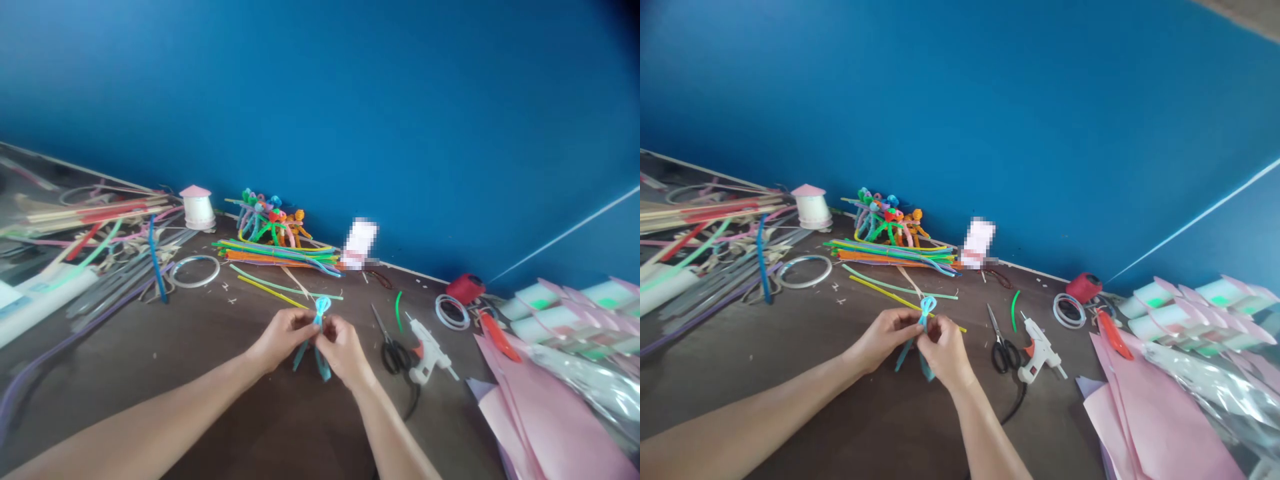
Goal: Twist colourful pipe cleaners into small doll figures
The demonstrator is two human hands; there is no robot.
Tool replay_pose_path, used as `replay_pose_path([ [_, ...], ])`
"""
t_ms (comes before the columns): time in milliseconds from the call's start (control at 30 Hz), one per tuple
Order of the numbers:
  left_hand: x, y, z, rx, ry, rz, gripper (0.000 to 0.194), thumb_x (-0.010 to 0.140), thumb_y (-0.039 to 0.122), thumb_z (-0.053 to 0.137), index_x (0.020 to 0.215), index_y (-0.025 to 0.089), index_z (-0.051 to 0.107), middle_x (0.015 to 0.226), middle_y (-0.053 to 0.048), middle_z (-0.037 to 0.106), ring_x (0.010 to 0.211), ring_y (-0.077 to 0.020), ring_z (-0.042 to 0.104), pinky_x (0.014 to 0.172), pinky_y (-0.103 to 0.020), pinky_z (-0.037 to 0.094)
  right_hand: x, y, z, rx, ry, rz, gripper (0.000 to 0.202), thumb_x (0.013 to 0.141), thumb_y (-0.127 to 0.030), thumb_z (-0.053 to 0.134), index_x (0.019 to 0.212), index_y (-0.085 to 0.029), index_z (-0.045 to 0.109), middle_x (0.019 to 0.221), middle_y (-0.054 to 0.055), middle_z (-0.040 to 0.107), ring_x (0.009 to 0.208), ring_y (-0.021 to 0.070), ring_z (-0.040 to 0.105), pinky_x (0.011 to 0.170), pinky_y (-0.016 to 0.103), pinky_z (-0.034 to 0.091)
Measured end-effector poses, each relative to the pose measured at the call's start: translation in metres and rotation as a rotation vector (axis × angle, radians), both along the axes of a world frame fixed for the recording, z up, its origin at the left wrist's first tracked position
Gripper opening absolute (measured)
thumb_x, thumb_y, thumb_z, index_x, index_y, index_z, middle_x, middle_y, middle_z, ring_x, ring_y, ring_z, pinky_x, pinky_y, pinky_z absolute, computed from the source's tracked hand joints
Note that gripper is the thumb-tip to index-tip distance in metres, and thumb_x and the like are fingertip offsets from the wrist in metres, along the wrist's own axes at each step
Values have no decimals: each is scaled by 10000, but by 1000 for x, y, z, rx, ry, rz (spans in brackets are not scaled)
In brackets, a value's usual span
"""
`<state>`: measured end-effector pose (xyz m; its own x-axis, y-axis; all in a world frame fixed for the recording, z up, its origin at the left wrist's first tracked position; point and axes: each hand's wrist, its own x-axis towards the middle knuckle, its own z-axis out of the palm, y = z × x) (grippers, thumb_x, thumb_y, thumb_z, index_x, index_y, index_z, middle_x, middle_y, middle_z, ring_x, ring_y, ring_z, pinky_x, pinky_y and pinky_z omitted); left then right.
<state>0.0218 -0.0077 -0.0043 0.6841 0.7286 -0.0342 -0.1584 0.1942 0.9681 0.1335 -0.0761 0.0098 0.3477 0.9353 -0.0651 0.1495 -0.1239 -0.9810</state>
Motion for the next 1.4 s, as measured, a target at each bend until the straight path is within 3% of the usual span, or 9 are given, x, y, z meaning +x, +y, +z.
replay_pose_path([
  [100, -1, 3, 1, -100, 0, -19, 226, 658, 314, 639, 755, 113, 607, 636, -21, 599, 538, -108, 534, 526, -221, 421, 1, 1, 0, -27, 58, -15, 84, 651, -201, 533, 620, -172, 461, 506, -32, 546, 408, 84, 503, 362, 169, 371],
  [333, -3, 8, 6, -359, -81, -125, 159, 637, 234, 614, 693, 136, 502, 563, 47, 471, 375, -20, 370, 356, -152, 237, 3, 2, 0, -91, 304, 87, 192, 738, -354, 490, 686, -175, 446, 415, -112, 324, 314, 17, 210, 299, 134, 141],
  [467, -3, 6, 5, -331, -65, -164, 186, 687, 294, 598, 736, 134, 518, 509, 80, 375, 337, 5, 257, 341, -144, 132, 3, 3, -4, -63, 220, 82, 218, 743, -353, 512, 644, -174, 437, 415, -109, 290, 336, 19, 207, 322, 150, 140],
  [633, 0, 4, -1, -212, -23, -47, 221, 710, 331, 583, 692, 113, 553, 513, 43, 447, 378, -36, 382, 364, -167, 259, 4, 1, -2, -114, 157, 157, 230, 769, -378, 485, 669, -172, 465, 410, -105, 287, 324, 24, 218, 320, 160, 143],
  [800, 0, 14, -1, -338, -151, 161, 230, 648, 284, 649, 781, 104, 593, 553, 31, 500, 441, -49, 438, 436, -174, 331, 13, -3, 6, -267, 192, 253, 251, 792, -379, 441, 641, -178, 441, 407, -114, 248, 303, 21, 186, 294, 145, 138],
  [933, -1, 23, 0, -381, -224, 229, 210, 632, 254, 663, 763, 106, 593, 555, 32, 496, 445, -45, 429, 435, -170, 320, 26, -5, 5, -217, 272, 247, 278, 773, -417, 474, 661, -162, 472, 428, -112, 263, 320, 15, 185, 303, 139, 167],
  [1167, 0, 16, 0, -348, -182, -34, 202, 687, 304, 626, 751, 128, 550, 545, 40, 457, 398, -26, 349, 387, -159, 205, 32, -6, 1, -129, 322, 228, 460, 752, -558, 432, 746, -113, 550, 581, 13, 564, 438, 87, 523, 397, 187, 375],
  [1267, 0, 9, 0, -238, -141, -157, 203, 728, 326, 581, 748, 127, 542, 528, 39, 448, 392, -28, 348, 387, -165, 179, 24, -5, -2, -187, 325, 357, 442, 725, -553, 482, 716, -114, 539, 478, -9, 548, 359, 86, 495, 366, 190, 367],
  [1400, -1, 6, 0, -196, -116, -201, 211, 753, 335, 545, 776, 126, 546, 515, 42, 439, 385, -29, 341, 387, -175, 151, 15, -3, -7, -179, 305, 403, 405, 722, -523, 515, 651, -124, 518, 403, -43, 490, 293, 56, 421, 322, 164, 308],
])
